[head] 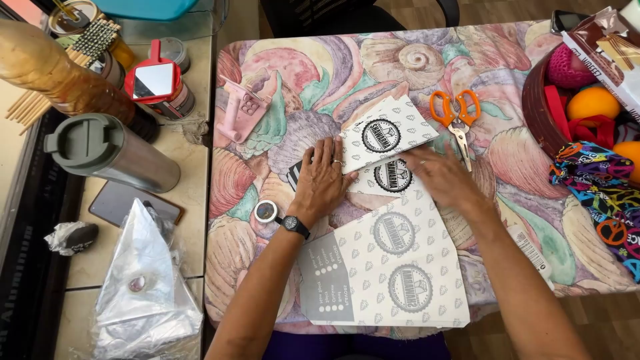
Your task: Folding and applying adhesive to paper packaging sleeves to prepare them for use.
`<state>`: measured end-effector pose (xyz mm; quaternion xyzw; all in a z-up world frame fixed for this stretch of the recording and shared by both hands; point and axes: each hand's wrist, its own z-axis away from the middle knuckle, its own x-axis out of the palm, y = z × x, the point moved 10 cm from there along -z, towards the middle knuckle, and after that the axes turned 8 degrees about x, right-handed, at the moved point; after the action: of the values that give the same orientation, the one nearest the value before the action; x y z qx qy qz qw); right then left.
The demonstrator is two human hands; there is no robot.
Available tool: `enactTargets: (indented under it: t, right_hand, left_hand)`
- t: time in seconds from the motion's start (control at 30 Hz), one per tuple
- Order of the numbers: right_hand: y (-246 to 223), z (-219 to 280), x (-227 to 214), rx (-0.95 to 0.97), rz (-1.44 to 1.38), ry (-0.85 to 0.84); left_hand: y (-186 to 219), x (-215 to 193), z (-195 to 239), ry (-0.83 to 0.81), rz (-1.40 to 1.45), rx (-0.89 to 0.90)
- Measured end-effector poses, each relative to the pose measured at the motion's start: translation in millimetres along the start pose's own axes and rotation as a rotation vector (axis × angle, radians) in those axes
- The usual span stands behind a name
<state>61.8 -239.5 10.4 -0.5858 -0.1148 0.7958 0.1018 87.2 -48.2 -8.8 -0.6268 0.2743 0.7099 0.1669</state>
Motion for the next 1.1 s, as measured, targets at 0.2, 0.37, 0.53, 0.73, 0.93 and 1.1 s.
enactTargets:
  t: [0.2, 0.37, 0.53, 0.73, 0.93, 1.1]
  right_hand:
    - [60, -11, -18, 0.172, -0.017, 0.28]
    - [46, -26, -55, -0.168, -0.074, 0.7]
    - [-68, -46, -40, -0.275, 0.094, 0.174]
    - [-91, -78, -15, -0.254, 0.346, -0.274]
    - [-96, -87, 9, -0.293, 0.535, -0.321]
    - [-97, -91, 10, -0.351, 0.524, -0.215]
  left_hand:
    - [0, 1, 0, -0.005, 0.003, -0.012]
    - [-2, 13, -8, -0.019, -0.089, 0.006]
    - [-1, 12, -13, -0.025, -0.07, 0.005]
    - [-10, 24, -27, -0.097, -0.026, 0.003]
    - [-9, -13, -15, -0.105, 0.153, -0.007]
    - [-17, -26, -8, -0.031, 0.246, -0.023]
